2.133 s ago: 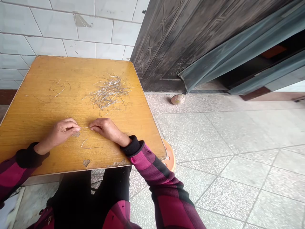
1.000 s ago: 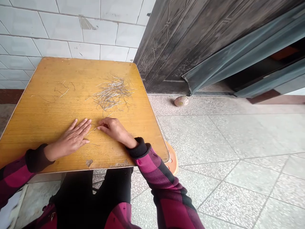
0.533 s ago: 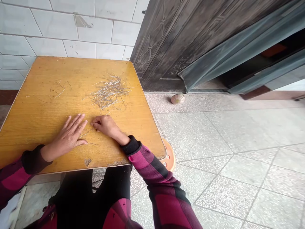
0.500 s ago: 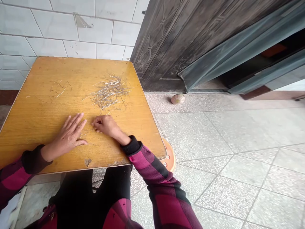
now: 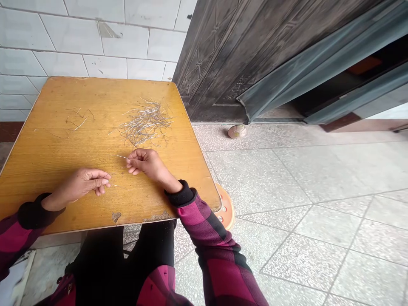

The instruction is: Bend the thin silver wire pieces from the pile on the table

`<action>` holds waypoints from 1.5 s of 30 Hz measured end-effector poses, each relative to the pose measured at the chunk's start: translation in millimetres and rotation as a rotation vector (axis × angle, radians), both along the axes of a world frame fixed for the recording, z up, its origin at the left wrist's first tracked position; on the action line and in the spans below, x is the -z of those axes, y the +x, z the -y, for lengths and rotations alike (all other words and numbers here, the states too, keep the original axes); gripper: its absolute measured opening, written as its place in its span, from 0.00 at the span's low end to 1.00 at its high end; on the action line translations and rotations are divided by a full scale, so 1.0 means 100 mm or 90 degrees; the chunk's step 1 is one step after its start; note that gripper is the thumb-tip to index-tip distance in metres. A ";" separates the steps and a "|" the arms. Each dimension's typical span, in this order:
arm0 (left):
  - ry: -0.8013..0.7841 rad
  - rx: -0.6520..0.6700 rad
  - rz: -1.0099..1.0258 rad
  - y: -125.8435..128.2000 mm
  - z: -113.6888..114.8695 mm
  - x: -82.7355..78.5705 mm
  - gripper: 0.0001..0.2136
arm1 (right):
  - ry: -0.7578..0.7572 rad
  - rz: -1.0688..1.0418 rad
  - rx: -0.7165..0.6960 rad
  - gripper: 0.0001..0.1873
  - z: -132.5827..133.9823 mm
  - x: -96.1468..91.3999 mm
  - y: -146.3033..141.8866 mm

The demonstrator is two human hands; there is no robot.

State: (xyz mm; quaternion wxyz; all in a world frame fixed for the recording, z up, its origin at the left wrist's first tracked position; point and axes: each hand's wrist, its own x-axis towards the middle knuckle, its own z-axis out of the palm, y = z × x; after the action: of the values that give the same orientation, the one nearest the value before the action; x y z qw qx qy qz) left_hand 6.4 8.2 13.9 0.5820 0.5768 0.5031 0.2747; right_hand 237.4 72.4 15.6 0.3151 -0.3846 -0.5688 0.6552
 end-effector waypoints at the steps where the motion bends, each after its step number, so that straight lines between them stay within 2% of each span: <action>1: -0.001 -0.006 0.009 0.01 0.00 0.01 0.12 | -0.009 -0.008 -0.004 0.20 0.00 0.01 0.00; 7: 0.048 -0.026 0.055 0.02 0.02 0.06 0.15 | -0.064 -0.050 -0.004 0.18 -0.04 0.04 -0.01; 17: 0.129 -0.029 0.057 0.02 0.07 0.14 0.15 | -0.249 -0.132 -0.005 0.15 -0.10 0.09 0.00; 25: 0.181 -0.001 -0.059 0.07 0.13 0.07 0.11 | -0.257 -0.112 -0.030 0.13 -0.13 0.17 -0.01; 29: 0.180 0.001 -0.085 0.11 0.17 0.07 0.12 | -0.202 -0.072 -0.009 0.12 -0.11 0.17 -0.05; 34: 0.133 0.028 -0.124 0.15 0.22 0.07 0.15 | -0.069 0.035 0.002 0.07 -0.06 0.21 -0.14; 38: 0.160 0.049 -0.198 0.12 0.21 0.03 0.12 | 0.046 0.128 -0.002 0.06 -0.02 0.25 -0.16; 41: 0.274 0.061 -0.333 0.08 0.21 0.03 0.07 | 0.140 0.197 -0.008 0.08 -0.01 0.23 -0.12; 45: 0.525 0.070 -0.419 0.05 0.21 0.06 0.07 | 0.251 0.284 0.014 0.11 -0.02 0.18 -0.05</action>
State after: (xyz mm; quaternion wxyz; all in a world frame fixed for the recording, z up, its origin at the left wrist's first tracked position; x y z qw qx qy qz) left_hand 11.8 -12.9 7.8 0.1317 0.8389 0.4787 0.2229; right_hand 232.6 74.8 -2.4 0.2582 -0.4564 -0.7361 0.4280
